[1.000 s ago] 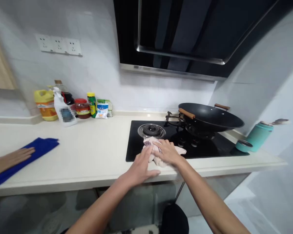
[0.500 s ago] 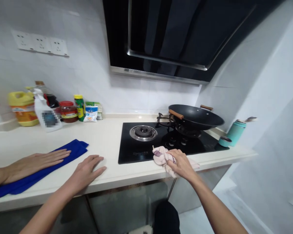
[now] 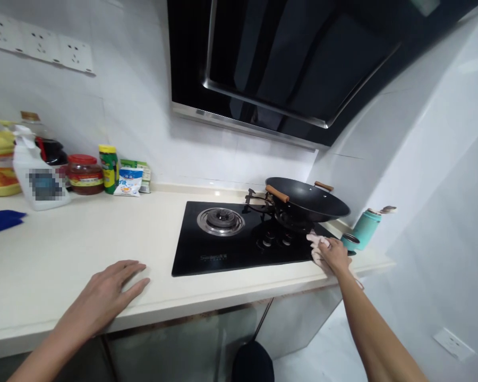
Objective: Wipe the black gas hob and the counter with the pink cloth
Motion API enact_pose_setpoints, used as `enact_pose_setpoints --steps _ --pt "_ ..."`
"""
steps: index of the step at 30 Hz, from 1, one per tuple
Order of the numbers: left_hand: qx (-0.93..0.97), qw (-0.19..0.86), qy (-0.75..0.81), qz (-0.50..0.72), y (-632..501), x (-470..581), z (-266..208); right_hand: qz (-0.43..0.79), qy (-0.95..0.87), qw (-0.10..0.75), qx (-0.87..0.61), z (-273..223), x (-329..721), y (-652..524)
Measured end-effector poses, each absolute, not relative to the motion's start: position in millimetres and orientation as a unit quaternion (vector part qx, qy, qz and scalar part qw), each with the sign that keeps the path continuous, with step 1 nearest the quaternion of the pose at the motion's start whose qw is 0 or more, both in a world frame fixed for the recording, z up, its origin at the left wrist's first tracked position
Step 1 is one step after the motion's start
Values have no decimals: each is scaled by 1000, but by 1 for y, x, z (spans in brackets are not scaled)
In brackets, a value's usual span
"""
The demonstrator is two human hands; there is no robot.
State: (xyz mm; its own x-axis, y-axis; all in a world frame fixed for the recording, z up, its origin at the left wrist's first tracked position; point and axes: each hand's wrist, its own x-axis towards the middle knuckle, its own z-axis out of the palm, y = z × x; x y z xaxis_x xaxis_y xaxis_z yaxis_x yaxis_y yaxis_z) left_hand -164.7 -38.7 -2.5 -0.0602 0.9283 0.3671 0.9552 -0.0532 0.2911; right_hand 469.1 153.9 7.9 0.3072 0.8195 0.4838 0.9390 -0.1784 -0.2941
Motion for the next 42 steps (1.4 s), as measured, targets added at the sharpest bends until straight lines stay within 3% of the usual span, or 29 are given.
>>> enact_pose_setpoints --steps 6,11,18,26,35,42 --pt "-670 4 -702 -241 -38 -166 1 -53 -593 175 -784 12 445 183" --pt "-676 4 -696 -243 -38 -165 0 -85 -641 150 -748 9 418 156" --pt "-687 26 -689 -231 -39 -161 -2 -206 -677 174 -684 3 336 83" --pt "-693 22 -685 -224 -42 -159 1 -124 -757 173 -618 20 227 47" --pt "-701 34 -677 -223 -41 -160 1 -14 -902 202 -381 25 101 25" --pt "-689 26 -686 -234 -43 -163 5 -1 -899 229 -374 20 139 38"
